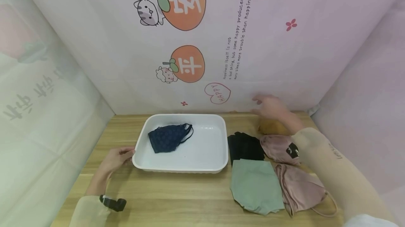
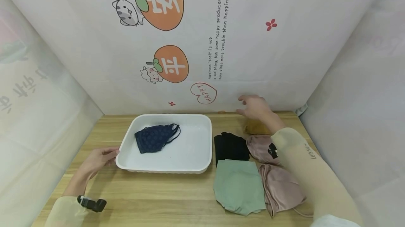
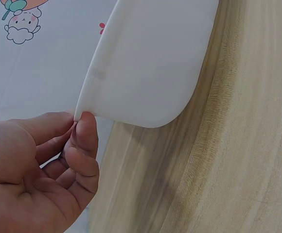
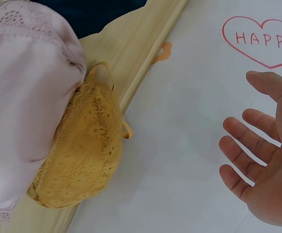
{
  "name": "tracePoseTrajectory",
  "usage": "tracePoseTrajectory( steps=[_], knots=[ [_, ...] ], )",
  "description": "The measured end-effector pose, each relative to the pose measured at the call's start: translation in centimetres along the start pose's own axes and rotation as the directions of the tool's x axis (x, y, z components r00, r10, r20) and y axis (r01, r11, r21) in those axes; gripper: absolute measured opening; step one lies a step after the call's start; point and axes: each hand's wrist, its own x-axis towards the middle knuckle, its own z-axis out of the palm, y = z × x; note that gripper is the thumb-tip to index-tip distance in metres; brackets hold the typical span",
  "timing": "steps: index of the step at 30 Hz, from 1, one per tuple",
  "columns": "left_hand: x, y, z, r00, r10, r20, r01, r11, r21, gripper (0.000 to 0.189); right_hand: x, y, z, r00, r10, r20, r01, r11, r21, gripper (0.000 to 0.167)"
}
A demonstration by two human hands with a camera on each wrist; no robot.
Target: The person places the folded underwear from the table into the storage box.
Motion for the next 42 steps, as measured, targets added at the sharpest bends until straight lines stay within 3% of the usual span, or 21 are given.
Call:
tracePoseTrajectory(
  steps=[42],
  knots=[
    [-0.2, 0.3, 0.1, 1.0, -0.011, -0.006, 0.011, 1.0, 0.012, 0.048, -3.0, 6.2, 0.4, 1.0, 0.002, 0.018, -0.002, 1.0, -0.007, 0.071]
  ],
)
